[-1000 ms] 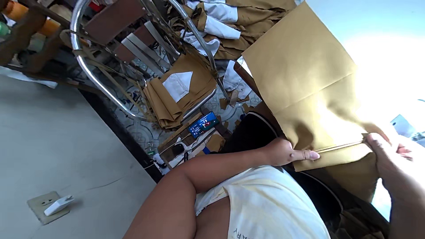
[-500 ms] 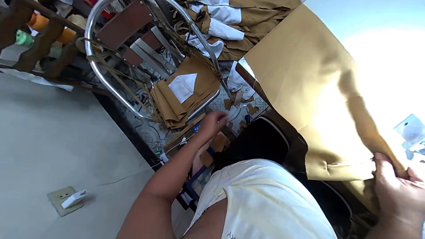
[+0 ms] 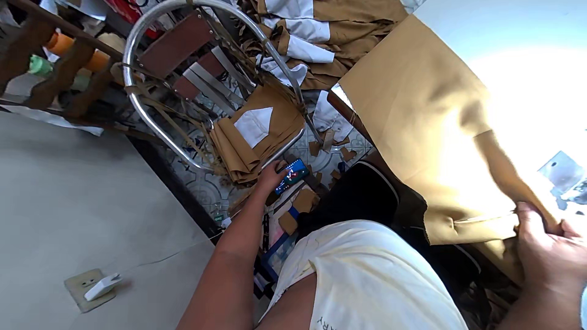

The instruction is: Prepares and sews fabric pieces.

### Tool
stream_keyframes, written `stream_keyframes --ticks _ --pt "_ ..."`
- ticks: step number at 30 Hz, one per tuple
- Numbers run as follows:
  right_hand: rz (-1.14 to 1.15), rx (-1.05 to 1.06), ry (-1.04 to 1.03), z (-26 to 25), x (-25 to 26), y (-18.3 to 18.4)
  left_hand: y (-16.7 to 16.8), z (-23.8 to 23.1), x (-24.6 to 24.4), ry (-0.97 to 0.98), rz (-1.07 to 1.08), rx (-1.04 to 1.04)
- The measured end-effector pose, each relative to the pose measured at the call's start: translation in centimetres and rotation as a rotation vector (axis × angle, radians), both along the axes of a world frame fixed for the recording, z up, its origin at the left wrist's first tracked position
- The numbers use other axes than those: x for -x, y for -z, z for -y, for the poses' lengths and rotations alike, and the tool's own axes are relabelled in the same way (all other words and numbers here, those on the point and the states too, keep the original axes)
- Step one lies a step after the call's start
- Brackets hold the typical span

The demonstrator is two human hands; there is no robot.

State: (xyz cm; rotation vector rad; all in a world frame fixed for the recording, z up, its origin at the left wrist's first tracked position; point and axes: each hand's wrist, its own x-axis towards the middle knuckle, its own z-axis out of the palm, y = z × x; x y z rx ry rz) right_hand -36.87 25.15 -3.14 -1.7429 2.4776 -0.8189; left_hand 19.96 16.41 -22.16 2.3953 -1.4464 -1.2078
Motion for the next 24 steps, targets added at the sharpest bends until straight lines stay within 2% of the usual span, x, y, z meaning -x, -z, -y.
stream_keyframes --ticks 7,13,24 --pt "-0.048 0.024 -0.003 0.0 -0.5 -0.5 0.2 1.0 0.4 -0.022 -0.038 0.012" --pt "-0.019 0.019 0.000 0.0 -0.4 -0.4 -0.4 1.3 0.9 -0.045 -0.036 0.013" --pt "0.035 -0.017 0.012 -0.1 0.6 0.5 0.5 1.2 0.0 -0.051 -0.089 0.028"
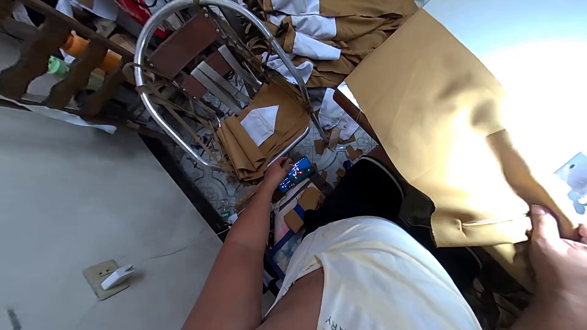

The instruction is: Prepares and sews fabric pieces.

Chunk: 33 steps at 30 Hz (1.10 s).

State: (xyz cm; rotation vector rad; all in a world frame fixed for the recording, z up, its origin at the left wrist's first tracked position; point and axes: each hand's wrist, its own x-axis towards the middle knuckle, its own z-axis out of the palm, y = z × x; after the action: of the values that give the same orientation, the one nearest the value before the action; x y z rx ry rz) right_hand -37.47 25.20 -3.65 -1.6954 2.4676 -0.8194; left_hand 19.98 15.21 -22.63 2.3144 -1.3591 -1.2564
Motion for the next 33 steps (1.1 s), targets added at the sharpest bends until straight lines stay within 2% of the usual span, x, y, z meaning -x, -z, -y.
stream_keyframes --ticks 16,26,33 --pt "-0.058 0.022 -0.013 0.0 -0.7 -0.7 -0.9 2.1 2.3 0.042 0.096 -0.064" --pt "-0.009 -0.004 0.017 -0.2 -0.2 -0.1 -0.9 1.1 1.7 0.108 0.049 -0.044" --pt "0.011 -0.009 0.013 -0.2 0.3 0.3 0.4 0.6 0.6 0.194 0.017 -0.028"
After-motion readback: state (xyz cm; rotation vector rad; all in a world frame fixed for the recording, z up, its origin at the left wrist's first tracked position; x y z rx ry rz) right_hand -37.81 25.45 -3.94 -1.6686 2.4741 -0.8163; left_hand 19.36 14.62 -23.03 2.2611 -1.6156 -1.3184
